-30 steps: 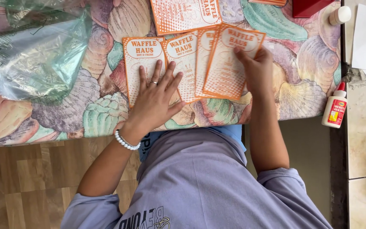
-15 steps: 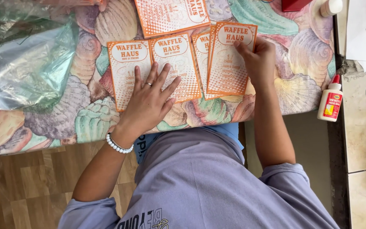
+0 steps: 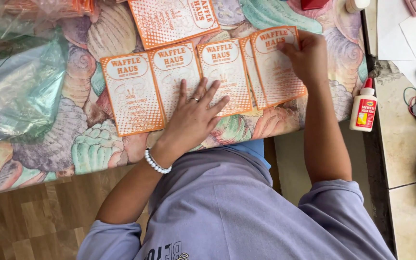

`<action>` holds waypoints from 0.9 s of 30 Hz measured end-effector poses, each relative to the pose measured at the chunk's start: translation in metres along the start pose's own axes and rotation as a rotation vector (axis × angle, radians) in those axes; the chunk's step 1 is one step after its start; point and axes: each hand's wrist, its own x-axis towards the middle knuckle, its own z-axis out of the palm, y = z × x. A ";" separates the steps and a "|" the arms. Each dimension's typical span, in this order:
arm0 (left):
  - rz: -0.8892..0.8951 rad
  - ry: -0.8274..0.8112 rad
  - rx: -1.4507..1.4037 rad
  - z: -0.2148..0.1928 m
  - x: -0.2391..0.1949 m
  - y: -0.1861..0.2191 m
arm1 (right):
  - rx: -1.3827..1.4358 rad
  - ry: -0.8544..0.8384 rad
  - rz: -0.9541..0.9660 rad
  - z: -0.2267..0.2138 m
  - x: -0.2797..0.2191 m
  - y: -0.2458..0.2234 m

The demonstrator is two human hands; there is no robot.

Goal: Applying glue to paper sleeves and folding them to assemble food packaging

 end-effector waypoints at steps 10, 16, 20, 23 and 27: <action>0.084 -0.013 -0.062 0.017 0.033 0.026 | -0.129 0.052 0.118 -0.015 -0.042 -0.003; 0.108 -0.011 -0.003 0.025 0.044 0.039 | -0.231 0.090 -0.143 -0.046 -0.041 0.016; 0.136 -0.031 -0.032 0.034 0.057 0.045 | -0.361 -0.101 -0.184 -0.038 -0.070 -0.012; 0.168 -0.026 -0.044 0.032 0.053 0.040 | -0.449 0.012 -0.279 -0.025 -0.083 0.014; 0.199 -0.096 -0.091 0.020 0.052 0.032 | -0.355 0.085 -0.013 -0.039 -0.097 0.026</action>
